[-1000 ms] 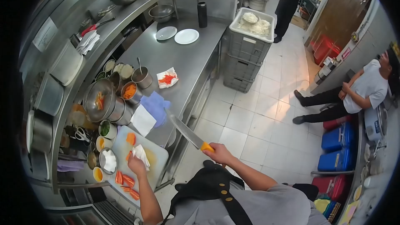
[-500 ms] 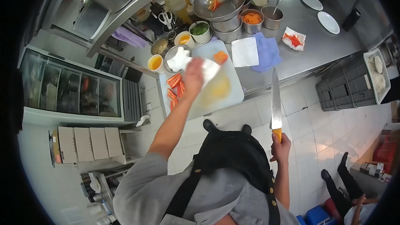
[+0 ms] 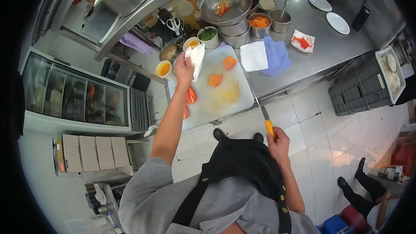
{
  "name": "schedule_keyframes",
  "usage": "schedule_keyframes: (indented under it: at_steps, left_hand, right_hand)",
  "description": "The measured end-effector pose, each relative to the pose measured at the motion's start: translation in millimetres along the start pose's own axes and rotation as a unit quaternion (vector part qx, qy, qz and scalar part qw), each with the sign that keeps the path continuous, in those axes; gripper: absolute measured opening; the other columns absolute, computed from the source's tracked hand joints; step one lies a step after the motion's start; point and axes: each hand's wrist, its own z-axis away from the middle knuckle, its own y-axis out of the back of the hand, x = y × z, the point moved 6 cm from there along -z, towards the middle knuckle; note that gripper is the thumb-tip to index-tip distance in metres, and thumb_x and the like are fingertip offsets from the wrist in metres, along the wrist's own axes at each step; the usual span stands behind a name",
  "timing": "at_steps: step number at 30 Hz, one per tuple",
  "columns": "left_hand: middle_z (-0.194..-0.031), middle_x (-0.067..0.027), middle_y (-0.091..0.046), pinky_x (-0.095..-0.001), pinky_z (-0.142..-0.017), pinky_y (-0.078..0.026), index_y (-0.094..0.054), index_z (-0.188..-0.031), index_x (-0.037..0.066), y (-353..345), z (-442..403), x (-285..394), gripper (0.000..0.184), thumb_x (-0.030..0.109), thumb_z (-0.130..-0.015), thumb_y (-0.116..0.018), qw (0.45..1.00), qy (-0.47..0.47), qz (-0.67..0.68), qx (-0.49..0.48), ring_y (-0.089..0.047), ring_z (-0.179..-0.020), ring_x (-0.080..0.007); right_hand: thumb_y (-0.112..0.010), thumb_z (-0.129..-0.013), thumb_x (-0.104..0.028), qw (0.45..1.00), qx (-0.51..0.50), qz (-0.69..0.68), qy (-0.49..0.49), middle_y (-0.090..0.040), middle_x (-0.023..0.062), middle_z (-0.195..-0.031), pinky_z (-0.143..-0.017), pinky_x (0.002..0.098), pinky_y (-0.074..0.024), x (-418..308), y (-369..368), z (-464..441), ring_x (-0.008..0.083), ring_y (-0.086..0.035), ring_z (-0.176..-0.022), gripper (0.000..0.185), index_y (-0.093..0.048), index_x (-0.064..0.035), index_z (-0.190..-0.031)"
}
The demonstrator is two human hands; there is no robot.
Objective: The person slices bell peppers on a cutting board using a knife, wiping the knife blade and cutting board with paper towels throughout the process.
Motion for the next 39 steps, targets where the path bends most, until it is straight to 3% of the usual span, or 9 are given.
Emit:
schedule_keyframes:
  at_steps: [5,6,7,10,13,20,23,27,39]
  left_hand:
    - [-0.106,-0.0112,-0.069,-0.0360,-0.078,-0.054,-0.059,-0.121,0.004,12,59,-17,0.026,0.015,-0.098,-0.053,0.954,0.181,0.241,-0.001,-0.068,-0.089,-0.0245]
    - [-0.107,-0.0095,-0.067,-0.0348,-0.079,-0.055,-0.057,-0.125,0.007,-6,93,-7,0.029,0.022,-0.101,-0.050,0.900,0.209,0.382,-0.039,-0.068,-0.090,-0.0231]
    - [-0.112,-0.0097,-0.066,-0.0366,-0.079,-0.057,-0.051,-0.134,0.008,-49,148,-22,0.039,0.032,-0.104,-0.043,0.677,0.410,0.611,-0.005,-0.068,-0.090,-0.0233]
    - [-0.119,-0.0133,-0.063,-0.0383,-0.089,-0.054,-0.044,-0.142,0.005,-95,203,43,0.054,0.006,-0.092,-0.065,0.898,0.297,0.306,-0.107,-0.064,-0.103,-0.0244]
    - [-0.115,-0.0173,-0.061,-0.0417,-0.094,-0.051,-0.047,-0.124,-0.002,-100,178,35,0.048,-0.001,-0.083,-0.073,0.779,0.409,0.466,-0.093,-0.061,-0.112,-0.0242]
    - [-0.104,-0.0106,-0.065,-0.0370,-0.086,-0.054,-0.049,-0.133,-0.007,-54,180,65,0.051,-0.001,-0.086,-0.068,0.778,0.499,0.380,0.036,-0.063,-0.104,-0.0212]
    - [-0.105,-0.0123,-0.067,-0.0357,-0.084,-0.055,-0.056,-0.126,-0.007,-84,229,64,0.036,0.001,-0.091,-0.061,0.789,0.423,0.326,-0.306,-0.065,-0.102,-0.0208]
    - [-0.110,-0.0118,-0.068,-0.0332,-0.082,-0.054,-0.063,-0.115,-0.005,-98,209,61,0.023,0.004,-0.095,-0.061,0.728,0.467,0.475,-0.160,-0.066,-0.095,-0.0180]
    - [-0.083,-0.0081,-0.067,-0.0306,-0.063,-0.049,-0.066,-0.090,-0.005,-65,110,-3,0.011,0.002,-0.082,-0.067,0.872,0.376,0.295,0.106,-0.061,-0.073,-0.0149]
  right_hand:
    - [-0.070,-0.084,-0.008,0.992,0.029,-0.006,0.120,-0.064,0.0236,-0.104,-0.075,0.0480,-0.0524,-47,-47,-26,0.0397,-0.064,-0.087,0.036,-0.060,0.0018,-0.116]
    - [-0.070,-0.082,-0.007,0.985,0.033,0.024,0.166,-0.063,0.0230,-0.103,-0.076,0.0496,-0.0523,-65,-56,-32,0.0411,-0.064,-0.089,0.036,-0.059,0.0012,-0.116]
    - [-0.069,-0.081,-0.006,0.975,0.034,0.052,0.211,-0.062,0.0225,-0.103,-0.076,0.0512,-0.0523,-81,-66,-37,0.0424,-0.063,-0.091,0.037,-0.058,0.0006,-0.116]
    - [-0.068,-0.078,-0.005,0.971,-0.047,0.146,0.185,-0.060,0.0195,-0.098,-0.074,0.0518,-0.0523,-90,-101,-43,0.0431,-0.063,-0.089,0.035,-0.058,-0.0026,-0.112]
    - [-0.066,-0.076,-0.005,0.966,-0.062,0.168,0.184,-0.059,0.0170,-0.095,-0.071,0.0519,-0.0518,-87,-89,-44,0.0426,-0.063,-0.086,0.034,-0.059,-0.0061,-0.109]
    - [-0.066,-0.073,-0.003,0.979,-0.035,0.103,0.173,-0.059,0.0181,-0.095,-0.071,0.0505,-0.0510,-59,-73,-33,0.0439,-0.061,-0.083,0.028,-0.058,-0.0032,-0.100]
    - [-0.066,-0.072,-0.003,0.978,-0.018,0.084,0.190,-0.059,0.0188,-0.098,-0.073,0.0506,-0.0518,-70,-84,-45,0.0444,-0.061,-0.085,0.030,-0.057,-0.0017,-0.100]
    - [-0.066,-0.074,-0.003,0.978,-0.022,0.127,0.166,-0.060,0.0191,-0.100,-0.074,0.0506,-0.0519,-97,-101,-72,0.0436,-0.062,-0.088,0.032,-0.058,-0.0019,-0.104]
    - [-0.071,-0.081,-0.011,0.971,-0.082,0.140,0.176,-0.060,0.0189,-0.103,-0.073,0.0485,-0.0530,-89,-66,-25,0.0421,-0.063,-0.087,0.040,-0.055,-0.0030,-0.117]
